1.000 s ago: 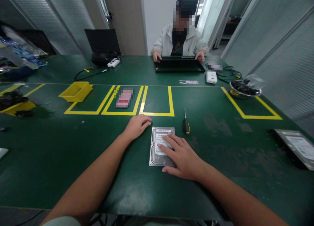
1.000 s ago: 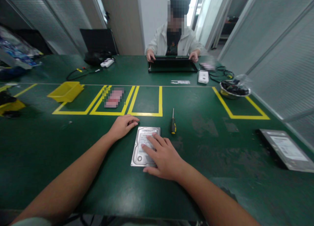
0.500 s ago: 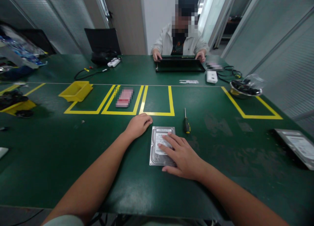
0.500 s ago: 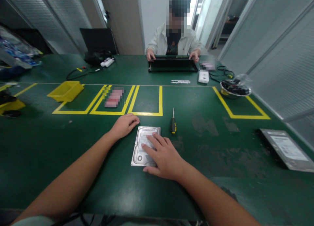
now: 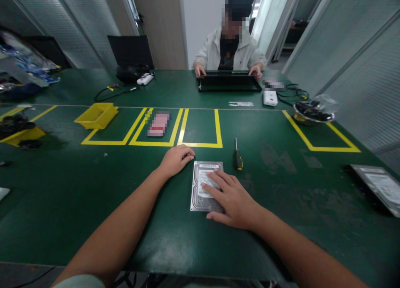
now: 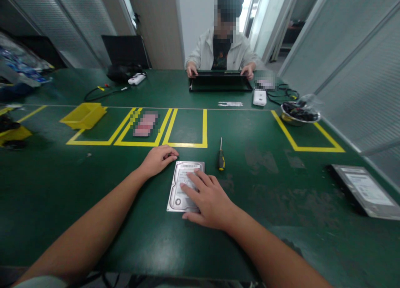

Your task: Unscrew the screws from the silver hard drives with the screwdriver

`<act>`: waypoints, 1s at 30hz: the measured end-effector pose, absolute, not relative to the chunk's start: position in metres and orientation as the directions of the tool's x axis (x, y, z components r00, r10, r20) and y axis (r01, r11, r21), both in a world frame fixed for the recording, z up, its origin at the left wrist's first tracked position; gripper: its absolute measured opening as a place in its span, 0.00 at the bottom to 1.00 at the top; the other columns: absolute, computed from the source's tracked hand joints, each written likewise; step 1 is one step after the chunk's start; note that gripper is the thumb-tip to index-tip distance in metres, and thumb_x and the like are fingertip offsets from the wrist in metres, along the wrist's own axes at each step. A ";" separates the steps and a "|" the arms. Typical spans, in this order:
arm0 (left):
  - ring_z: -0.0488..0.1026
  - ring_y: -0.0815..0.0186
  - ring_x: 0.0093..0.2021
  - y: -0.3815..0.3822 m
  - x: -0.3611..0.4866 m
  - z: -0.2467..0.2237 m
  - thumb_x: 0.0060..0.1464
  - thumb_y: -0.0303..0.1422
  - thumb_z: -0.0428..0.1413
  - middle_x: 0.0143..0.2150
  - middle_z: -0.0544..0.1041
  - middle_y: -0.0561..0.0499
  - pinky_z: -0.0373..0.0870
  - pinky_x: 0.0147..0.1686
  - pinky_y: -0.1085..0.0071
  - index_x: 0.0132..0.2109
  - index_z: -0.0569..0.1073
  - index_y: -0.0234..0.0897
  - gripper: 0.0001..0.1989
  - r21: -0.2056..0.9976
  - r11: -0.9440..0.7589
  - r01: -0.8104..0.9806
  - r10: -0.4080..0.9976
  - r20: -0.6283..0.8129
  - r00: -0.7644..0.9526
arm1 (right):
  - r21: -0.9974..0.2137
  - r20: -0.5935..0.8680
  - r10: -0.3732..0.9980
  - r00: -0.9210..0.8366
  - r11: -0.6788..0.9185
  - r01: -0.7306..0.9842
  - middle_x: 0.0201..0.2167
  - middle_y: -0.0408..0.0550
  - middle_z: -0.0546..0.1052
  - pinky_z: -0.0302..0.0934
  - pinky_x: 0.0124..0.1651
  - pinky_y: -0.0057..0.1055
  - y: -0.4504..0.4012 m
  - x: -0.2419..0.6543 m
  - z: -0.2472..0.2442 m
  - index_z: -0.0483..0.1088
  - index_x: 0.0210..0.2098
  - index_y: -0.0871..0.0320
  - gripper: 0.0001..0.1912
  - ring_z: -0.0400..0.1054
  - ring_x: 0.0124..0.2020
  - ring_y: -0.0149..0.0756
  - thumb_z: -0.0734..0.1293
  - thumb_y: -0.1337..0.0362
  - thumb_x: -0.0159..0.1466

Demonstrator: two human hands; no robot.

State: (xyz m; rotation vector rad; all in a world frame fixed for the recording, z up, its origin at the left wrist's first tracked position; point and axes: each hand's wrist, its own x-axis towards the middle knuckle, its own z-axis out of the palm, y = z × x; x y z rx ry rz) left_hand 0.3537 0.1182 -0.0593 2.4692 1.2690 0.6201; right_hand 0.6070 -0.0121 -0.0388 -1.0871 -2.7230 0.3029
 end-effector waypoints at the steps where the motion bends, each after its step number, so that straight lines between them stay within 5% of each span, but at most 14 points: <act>1: 0.73 0.63 0.40 0.118 0.355 -0.060 0.60 0.31 0.54 0.39 0.77 0.50 0.66 0.41 0.68 0.39 0.77 0.38 0.06 0.429 -0.570 0.701 0.820 0.238 0.521 | -0.259 0.102 0.695 -0.711 0.709 0.656 0.69 0.59 0.53 0.49 0.62 0.55 -0.012 0.607 -0.039 0.59 0.65 0.55 0.38 0.43 0.69 0.57 0.64 0.42 0.62; 9: 0.71 0.61 0.40 0.115 0.362 -0.060 0.64 0.32 0.49 0.39 0.74 0.49 0.64 0.39 0.67 0.39 0.72 0.38 0.08 0.308 -0.547 0.779 0.837 0.231 0.496 | -0.250 0.097 0.697 -0.710 0.708 0.661 0.69 0.59 0.53 0.50 0.62 0.56 -0.012 0.606 -0.039 0.58 0.66 0.55 0.38 0.43 0.69 0.58 0.63 0.42 0.63; 19: 0.69 0.66 0.34 0.108 0.359 -0.053 0.63 0.36 0.49 0.33 0.72 0.52 0.63 0.36 0.71 0.36 0.70 0.34 0.11 0.721 -0.471 0.509 0.852 0.222 0.474 | -0.254 0.103 0.695 -0.711 0.710 0.657 0.69 0.59 0.53 0.49 0.63 0.56 -0.012 0.607 -0.039 0.58 0.66 0.55 0.38 0.42 0.69 0.57 0.64 0.43 0.63; 30: 0.73 0.64 0.40 0.112 0.355 -0.055 0.61 0.36 0.53 0.38 0.78 0.50 0.65 0.40 0.69 0.38 0.76 0.35 0.10 0.755 -0.469 0.459 0.813 0.167 0.557 | -0.259 0.111 0.694 -0.711 0.711 0.654 0.69 0.59 0.53 0.49 0.62 0.56 -0.012 0.607 -0.040 0.59 0.66 0.55 0.38 0.43 0.69 0.58 0.64 0.42 0.62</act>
